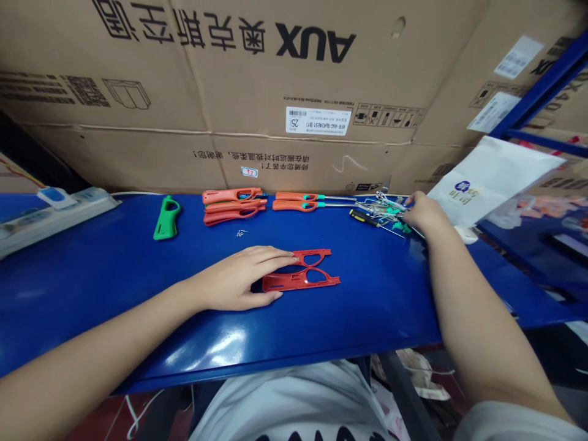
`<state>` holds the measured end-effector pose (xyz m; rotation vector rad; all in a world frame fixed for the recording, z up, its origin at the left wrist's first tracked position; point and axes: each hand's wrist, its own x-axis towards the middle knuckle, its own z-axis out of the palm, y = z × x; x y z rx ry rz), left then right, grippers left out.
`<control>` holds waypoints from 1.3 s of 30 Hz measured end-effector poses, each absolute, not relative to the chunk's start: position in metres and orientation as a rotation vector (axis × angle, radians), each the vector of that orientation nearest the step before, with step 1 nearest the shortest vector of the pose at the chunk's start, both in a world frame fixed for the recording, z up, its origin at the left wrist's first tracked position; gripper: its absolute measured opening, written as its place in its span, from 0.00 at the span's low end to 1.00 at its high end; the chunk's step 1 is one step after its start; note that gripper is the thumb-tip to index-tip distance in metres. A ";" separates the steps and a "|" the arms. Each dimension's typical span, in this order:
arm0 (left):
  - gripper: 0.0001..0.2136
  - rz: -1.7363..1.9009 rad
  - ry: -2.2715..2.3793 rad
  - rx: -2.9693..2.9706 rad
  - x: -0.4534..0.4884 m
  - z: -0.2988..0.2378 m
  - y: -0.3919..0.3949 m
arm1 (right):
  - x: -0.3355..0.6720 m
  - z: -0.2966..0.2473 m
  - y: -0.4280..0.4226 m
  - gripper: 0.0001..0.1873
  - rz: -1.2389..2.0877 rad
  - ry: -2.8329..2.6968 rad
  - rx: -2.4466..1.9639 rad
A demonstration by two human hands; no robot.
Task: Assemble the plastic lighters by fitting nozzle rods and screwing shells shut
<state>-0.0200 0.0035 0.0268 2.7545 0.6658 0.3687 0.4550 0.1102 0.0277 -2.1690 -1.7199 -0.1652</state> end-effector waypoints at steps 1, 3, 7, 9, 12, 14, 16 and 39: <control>0.30 0.369 0.663 2.760 -0.020 0.026 0.004 | 0.452 0.030 0.109 0.13 -0.185 -1.702 -2.159; 0.30 0.375 0.661 2.769 -0.020 0.025 0.005 | 0.443 0.036 0.107 0.11 -0.225 -1.665 -2.116; 0.28 0.358 0.639 2.780 -0.021 0.024 0.007 | 0.414 0.053 0.097 0.07 -0.201 -1.688 -1.865; 0.27 0.346 0.627 2.794 -0.022 0.024 0.009 | 0.399 0.059 0.090 0.06 -0.182 -1.743 -1.736; 0.24 0.333 0.626 2.826 -0.024 0.026 0.010 | 0.377 0.064 0.079 0.07 -0.098 -2.071 -1.441; 0.23 0.319 0.628 2.855 -0.025 0.027 0.011 | 0.360 0.063 0.071 0.06 0.021 -2.307 -1.279; 0.22 0.299 0.624 2.886 -0.028 0.028 0.012 | 0.343 0.059 0.064 0.06 0.122 -2.438 -1.211; 0.09 0.416 0.754 2.858 -0.027 0.035 0.010 | 0.305 0.065 0.033 0.06 0.660 -2.629 -1.148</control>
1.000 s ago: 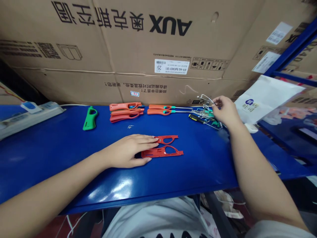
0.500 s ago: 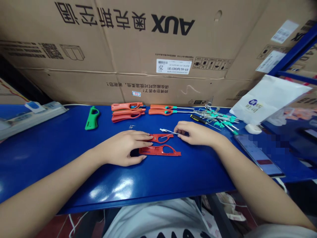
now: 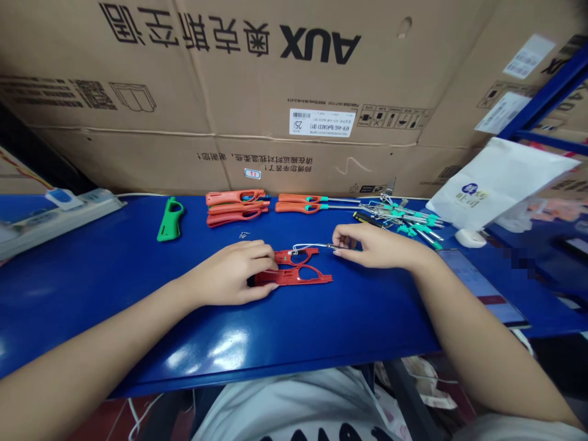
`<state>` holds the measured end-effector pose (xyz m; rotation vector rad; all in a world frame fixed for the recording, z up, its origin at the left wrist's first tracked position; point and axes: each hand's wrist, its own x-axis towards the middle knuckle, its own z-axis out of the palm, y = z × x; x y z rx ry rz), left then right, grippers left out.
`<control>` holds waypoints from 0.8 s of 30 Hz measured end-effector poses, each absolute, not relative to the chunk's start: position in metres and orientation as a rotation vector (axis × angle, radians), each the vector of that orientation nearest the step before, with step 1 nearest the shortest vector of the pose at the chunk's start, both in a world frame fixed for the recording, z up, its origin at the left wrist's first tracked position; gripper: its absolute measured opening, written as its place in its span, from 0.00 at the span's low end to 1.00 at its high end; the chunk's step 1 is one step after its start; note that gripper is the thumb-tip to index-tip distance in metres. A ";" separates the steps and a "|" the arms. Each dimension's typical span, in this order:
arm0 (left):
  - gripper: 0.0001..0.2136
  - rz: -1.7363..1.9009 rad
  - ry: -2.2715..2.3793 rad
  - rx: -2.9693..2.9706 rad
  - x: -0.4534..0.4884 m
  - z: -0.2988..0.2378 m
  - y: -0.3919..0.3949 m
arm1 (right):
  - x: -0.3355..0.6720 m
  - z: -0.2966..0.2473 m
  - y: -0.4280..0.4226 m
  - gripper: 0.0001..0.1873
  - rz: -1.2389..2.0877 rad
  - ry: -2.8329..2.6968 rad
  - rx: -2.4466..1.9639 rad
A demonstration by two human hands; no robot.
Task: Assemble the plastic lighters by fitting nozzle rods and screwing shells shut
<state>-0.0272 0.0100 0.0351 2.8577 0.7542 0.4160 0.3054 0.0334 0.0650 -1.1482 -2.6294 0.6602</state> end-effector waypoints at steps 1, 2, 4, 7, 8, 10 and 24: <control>0.09 0.423 0.761 2.857 -0.028 0.036 0.010 | 0.304 0.067 0.031 0.07 0.699 -2.616 -1.120; 0.09 0.431 0.765 2.858 -0.028 0.036 0.010 | 0.302 0.069 0.029 0.07 0.742 -2.606 -1.094; 0.10 0.455 0.777 2.849 -0.027 0.037 0.010 | 0.299 0.071 0.026 0.08 0.827 -2.601 -1.048; 0.14 0.537 0.817 2.774 -0.024 0.036 0.008 | 0.294 0.071 0.021 0.08 0.919 -2.601 -1.004; 0.15 0.577 0.837 2.725 -0.023 0.036 0.007 | 0.293 0.071 0.020 0.08 0.933 -2.598 -0.988; 0.17 0.648 0.867 2.602 -0.020 0.035 0.005 | 0.291 0.071 0.018 0.08 0.949 -2.589 -0.957; 0.16 0.685 0.902 1.806 -0.005 0.032 0.000 | 0.278 0.064 0.011 0.10 0.942 -2.557 -0.849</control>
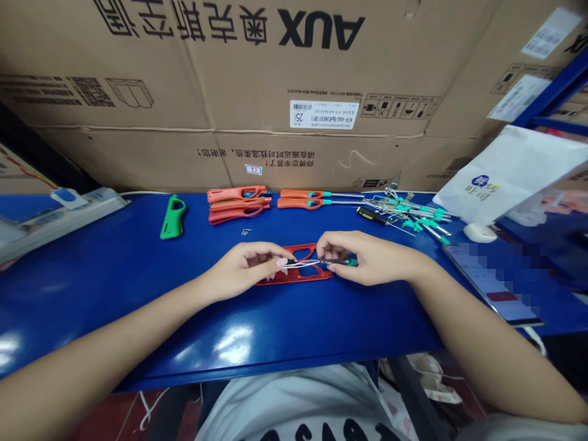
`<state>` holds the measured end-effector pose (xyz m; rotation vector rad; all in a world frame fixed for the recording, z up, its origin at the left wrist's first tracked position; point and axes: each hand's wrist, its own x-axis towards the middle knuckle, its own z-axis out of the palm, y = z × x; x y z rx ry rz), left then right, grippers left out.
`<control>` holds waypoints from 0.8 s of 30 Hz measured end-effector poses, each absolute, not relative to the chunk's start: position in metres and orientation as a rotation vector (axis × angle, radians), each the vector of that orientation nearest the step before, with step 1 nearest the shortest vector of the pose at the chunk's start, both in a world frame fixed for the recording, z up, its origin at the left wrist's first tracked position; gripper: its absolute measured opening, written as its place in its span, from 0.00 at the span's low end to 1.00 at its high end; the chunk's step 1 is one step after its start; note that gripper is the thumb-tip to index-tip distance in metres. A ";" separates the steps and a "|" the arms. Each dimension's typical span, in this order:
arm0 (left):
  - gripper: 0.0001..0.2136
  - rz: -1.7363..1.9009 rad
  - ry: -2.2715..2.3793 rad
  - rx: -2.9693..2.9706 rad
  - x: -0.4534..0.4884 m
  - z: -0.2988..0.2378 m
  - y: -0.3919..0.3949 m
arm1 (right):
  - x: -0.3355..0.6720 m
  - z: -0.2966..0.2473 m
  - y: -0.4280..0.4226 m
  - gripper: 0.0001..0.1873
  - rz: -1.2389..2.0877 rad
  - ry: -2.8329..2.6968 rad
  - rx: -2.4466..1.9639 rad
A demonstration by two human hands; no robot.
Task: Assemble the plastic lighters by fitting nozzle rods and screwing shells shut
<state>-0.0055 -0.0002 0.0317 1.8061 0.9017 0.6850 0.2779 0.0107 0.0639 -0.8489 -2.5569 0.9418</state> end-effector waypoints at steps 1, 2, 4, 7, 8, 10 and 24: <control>0.15 0.687 0.904 1.795 -0.005 0.032 0.000 | 0.277 0.063 0.010 0.12 0.955 -2.552 -0.842; 0.14 0.693 0.904 1.787 -0.006 0.032 0.001 | 0.276 0.063 0.010 0.13 0.964 -2.548 -0.833; 0.13 0.710 0.895 1.769 -0.006 0.031 0.001 | 0.274 0.061 0.011 0.12 0.973 -2.541 -0.816; 0.13 0.728 0.871 1.729 -0.005 0.029 0.001 | 0.273 0.058 0.013 0.09 0.991 -2.529 -0.786; 0.13 0.733 0.865 1.723 -0.005 0.028 0.001 | 0.273 0.056 0.014 0.09 0.998 -2.526 -0.779; 0.13 0.742 0.857 1.723 -0.005 0.026 0.001 | 0.273 0.054 0.015 0.08 1.014 -2.519 -0.772; 0.13 0.688 0.867 1.736 -0.005 0.025 0.003 | 0.276 0.058 0.017 0.08 1.056 -2.566 -0.677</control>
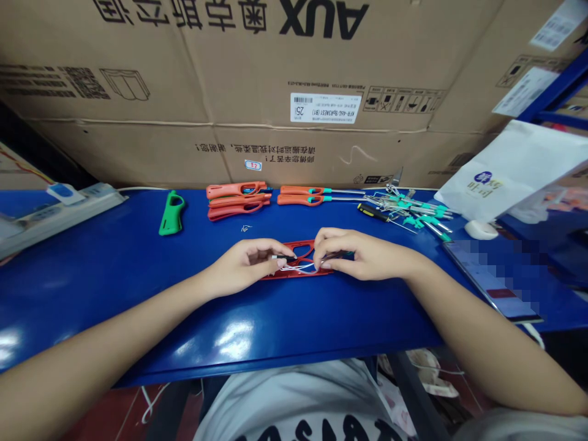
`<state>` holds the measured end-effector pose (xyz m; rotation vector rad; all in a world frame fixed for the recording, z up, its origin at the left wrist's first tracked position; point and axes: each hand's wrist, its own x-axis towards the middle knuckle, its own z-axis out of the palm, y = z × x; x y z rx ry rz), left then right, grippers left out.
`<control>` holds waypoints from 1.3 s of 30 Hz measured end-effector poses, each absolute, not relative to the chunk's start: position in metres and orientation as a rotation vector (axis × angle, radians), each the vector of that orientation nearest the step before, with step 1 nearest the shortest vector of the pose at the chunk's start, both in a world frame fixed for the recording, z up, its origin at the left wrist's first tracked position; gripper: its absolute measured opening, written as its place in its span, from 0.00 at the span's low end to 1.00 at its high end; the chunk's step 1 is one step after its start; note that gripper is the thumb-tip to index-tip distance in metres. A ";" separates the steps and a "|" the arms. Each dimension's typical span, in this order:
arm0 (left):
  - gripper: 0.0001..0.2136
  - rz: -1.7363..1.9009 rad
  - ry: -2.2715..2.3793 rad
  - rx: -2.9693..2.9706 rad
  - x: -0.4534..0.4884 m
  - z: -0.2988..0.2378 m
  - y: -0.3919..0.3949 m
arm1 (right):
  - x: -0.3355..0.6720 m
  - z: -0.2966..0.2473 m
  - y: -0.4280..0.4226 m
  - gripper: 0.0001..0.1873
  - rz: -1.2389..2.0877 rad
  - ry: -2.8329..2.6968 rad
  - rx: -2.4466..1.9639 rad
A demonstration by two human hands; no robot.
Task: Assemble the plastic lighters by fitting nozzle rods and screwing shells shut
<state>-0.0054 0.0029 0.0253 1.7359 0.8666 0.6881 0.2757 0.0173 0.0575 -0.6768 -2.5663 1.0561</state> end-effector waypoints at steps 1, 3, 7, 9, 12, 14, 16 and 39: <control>0.13 0.677 0.871 1.737 -0.005 0.026 0.003 | 0.276 0.058 0.017 0.09 1.064 -2.569 -0.680; 0.14 0.668 0.877 1.738 -0.006 0.026 0.003 | 0.276 0.060 0.016 0.10 1.068 -2.584 -0.680; 0.14 0.684 0.875 1.749 -0.007 0.023 0.004 | 0.277 0.061 0.014 0.11 1.045 -2.587 -0.740; 0.15 0.681 0.878 1.758 -0.007 0.020 0.005 | 0.277 0.060 0.014 0.13 1.051 -2.558 -0.828; 0.15 0.674 0.883 1.773 -0.008 0.016 0.006 | 0.278 0.058 0.015 0.12 1.070 -2.549 -0.935; 0.14 0.679 0.875 1.795 -0.008 0.015 0.006 | 0.279 0.058 0.016 0.07 1.060 -2.585 -0.968; 0.13 0.684 0.864 1.848 -0.008 0.015 0.004 | 0.281 0.058 0.016 0.05 1.047 -2.635 -0.976; 0.11 0.685 0.870 2.365 -0.005 0.021 -0.006 | 0.287 0.064 0.017 0.06 0.923 -2.810 -0.945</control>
